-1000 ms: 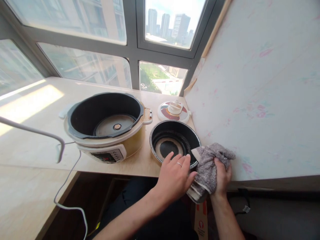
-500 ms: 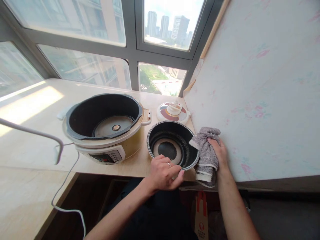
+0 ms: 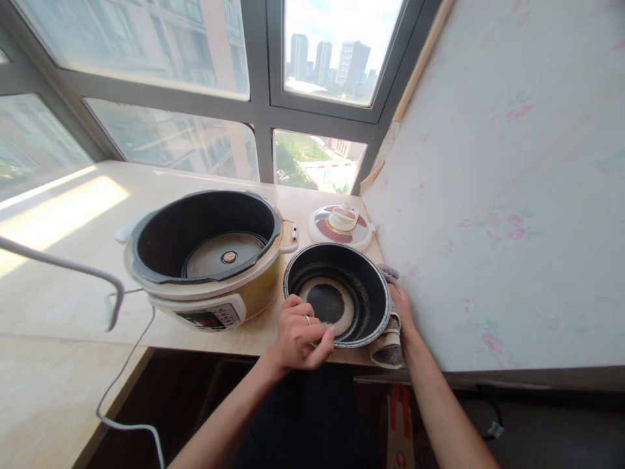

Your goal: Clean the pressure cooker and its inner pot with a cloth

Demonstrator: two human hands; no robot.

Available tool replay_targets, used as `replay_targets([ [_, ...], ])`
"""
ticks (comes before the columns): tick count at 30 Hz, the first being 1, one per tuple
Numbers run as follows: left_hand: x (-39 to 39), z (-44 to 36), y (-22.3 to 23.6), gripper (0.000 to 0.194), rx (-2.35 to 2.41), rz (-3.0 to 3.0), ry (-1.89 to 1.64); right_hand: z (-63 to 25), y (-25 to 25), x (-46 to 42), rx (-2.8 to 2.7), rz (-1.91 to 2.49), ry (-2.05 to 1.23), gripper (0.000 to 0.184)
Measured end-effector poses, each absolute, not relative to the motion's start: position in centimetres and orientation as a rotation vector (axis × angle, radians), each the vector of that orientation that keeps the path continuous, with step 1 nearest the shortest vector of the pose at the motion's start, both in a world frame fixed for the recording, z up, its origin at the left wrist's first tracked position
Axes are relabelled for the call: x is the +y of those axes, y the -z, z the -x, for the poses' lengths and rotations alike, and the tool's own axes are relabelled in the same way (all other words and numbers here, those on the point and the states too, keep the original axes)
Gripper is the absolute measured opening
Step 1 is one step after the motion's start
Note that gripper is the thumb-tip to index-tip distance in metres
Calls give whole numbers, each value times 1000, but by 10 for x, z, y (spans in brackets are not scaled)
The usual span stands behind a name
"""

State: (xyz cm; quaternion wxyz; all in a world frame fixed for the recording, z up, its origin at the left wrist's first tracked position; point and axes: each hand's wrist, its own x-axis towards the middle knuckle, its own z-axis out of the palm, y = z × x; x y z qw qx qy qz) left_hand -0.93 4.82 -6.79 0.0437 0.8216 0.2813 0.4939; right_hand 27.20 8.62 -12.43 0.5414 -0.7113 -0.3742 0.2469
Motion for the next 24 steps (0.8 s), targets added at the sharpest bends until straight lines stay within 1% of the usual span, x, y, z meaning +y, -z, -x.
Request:
replay_targets([
  [2, 48, 10, 69, 45, 895, -2535, -1493, -273, 122, 78, -915, 1809, -596, 41],
  [4, 48, 11, 70, 44, 916, -2555, -1482, -275, 120, 70, -1010, 1893, -477, 40],
  [5, 48, 12, 70, 41, 920, -2558, -1477, -276, 119, 66, -1075, 1926, -389, 39],
  [6, 47, 13, 70, 35, 923, -2551, -1482, -277, 118, 63, -1142, 1966, -295, 37],
  [8, 45, 14, 72, 14, 947, -2511, -1510, -278, 119, 58, -1281, 2062, -102, 32],
  [9, 43, 15, 74, 13, 977, -2486, -1522, -278, 120, 58, -1343, 2102, -31, 28],
  [12, 36, 15, 80, 47, 1139, -2430, -1498, -278, 122, 62, -1536, 2179, 94, 19],
  [16, 26, 10, 91, 79, 1369, -2211, -1400, -281, 119, 79, -1703, 2267, 108, 12],
  [19, 20, 4, 99, 93, 1420, -1954, -1349, -285, 114, 97, -1810, 2265, 45, 7],
  [24, 15, -3, 113, 105, 1409, -1628, -1333, -291, 109, 124, -1865, 2248, -48, 6],
])
